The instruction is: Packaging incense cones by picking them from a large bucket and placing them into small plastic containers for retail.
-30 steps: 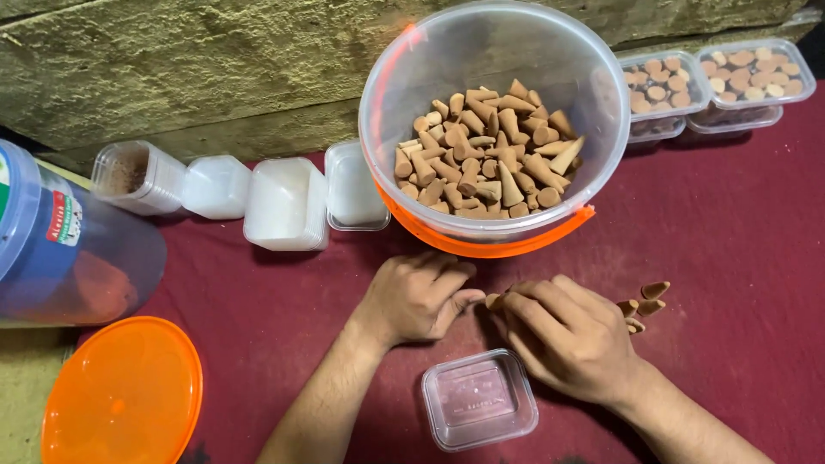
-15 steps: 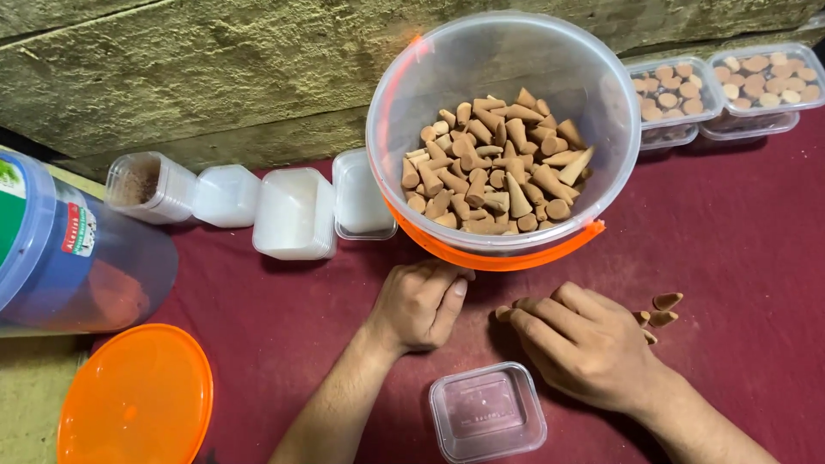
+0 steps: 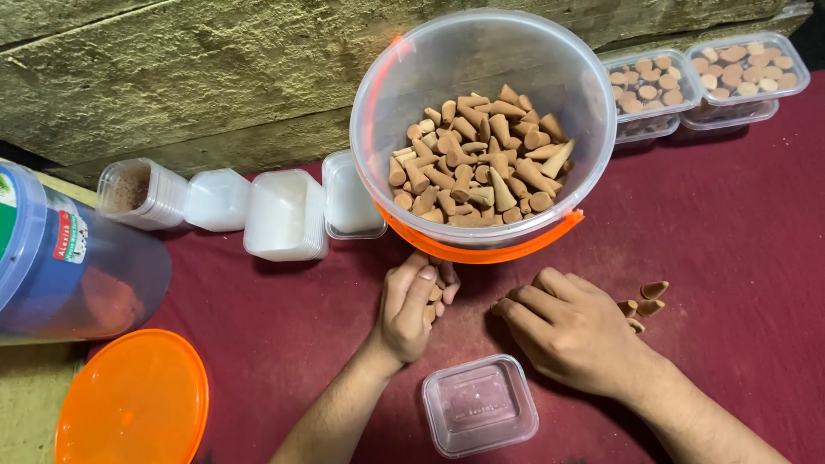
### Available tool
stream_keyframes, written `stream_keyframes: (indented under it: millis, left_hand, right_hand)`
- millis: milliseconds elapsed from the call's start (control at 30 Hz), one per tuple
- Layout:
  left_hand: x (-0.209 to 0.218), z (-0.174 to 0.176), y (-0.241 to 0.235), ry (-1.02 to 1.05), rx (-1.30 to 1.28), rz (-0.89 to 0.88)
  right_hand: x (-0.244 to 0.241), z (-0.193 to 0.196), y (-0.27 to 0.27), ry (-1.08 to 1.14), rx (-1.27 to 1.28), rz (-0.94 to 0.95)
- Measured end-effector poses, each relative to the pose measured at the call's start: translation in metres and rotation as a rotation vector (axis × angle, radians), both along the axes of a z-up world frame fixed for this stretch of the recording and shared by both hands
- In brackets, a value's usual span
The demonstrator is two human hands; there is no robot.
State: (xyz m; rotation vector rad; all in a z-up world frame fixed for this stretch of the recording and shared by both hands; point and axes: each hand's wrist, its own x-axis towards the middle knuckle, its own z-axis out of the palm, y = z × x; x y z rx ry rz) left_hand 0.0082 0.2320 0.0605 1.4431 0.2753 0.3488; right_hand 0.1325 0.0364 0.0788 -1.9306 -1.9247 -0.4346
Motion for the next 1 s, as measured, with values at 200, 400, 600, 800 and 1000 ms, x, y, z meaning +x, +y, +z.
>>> stream_keyframes:
  millis: [200,400,600,800,1000]
  left_hand:
    - [0.005,0.003,-0.004,-0.071,-0.348,-0.003]
    - [0.006,0.002,-0.013,0.056,-0.369,0.088]
    - [0.005,0.009,-0.028,-0.060,-0.239,0.024]
    - [-0.003,0.037,-0.034,0.015,0.104,-0.020]
    - [-0.002,0.042,-0.036,0.001,0.261,-0.057]
  right_hand:
    - [-0.006,0.019,0.005,0.002,0.064,-0.011]
    - [-0.016,0.027,0.006,0.021,0.307,0.169]
    - [-0.024,0.026,0.010,0.012,0.299,0.245]
    - [-0.028,0.023,0.011,0.046,0.325,0.303]
    - [-0.029,0.024,0.012,0.051,0.365,0.288]
